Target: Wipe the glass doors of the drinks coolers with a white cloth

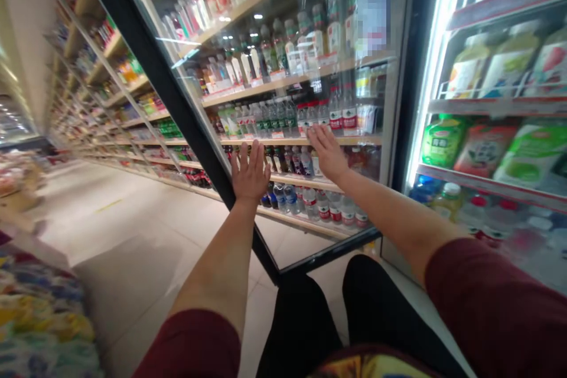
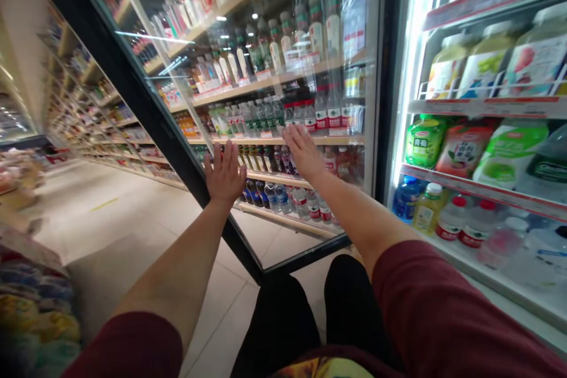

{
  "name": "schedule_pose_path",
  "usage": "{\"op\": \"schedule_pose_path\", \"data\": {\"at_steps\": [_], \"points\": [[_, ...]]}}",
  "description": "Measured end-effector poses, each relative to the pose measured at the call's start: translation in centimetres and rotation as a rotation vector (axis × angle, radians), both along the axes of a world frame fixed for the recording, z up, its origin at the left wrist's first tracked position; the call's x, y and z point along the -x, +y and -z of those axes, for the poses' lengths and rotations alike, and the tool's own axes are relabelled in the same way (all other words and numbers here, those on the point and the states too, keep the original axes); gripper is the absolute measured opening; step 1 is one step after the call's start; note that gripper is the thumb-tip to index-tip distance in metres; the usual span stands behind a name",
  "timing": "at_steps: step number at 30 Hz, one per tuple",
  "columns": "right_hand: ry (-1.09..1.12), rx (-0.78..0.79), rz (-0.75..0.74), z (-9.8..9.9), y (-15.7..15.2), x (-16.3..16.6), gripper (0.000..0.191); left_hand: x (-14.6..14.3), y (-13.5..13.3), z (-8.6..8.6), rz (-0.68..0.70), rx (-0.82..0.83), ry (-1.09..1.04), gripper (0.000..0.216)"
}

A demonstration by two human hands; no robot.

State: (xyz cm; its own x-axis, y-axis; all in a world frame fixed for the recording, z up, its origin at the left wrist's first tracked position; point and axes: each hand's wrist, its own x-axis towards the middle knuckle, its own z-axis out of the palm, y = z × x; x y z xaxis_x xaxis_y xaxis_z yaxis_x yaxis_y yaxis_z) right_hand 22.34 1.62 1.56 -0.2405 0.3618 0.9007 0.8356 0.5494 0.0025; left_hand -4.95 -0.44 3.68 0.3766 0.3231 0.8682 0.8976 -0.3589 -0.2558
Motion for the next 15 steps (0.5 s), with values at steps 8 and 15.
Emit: {"op": "schedule_pose_path", "data": {"at_steps": [8, 15], "points": [[0.017, 0.018, -0.013, -0.2, 0.3, -0.6, 0.067, -1.6, -1.8, -0.5, 0.052, 0.052, -0.124, 0.059], [-0.207, -0.047, -0.119, -3.0, 0.5, 0.5, 0.061, -7.7, -15.2, -1.7, 0.354, 0.127, -0.253, 0.056]]}}
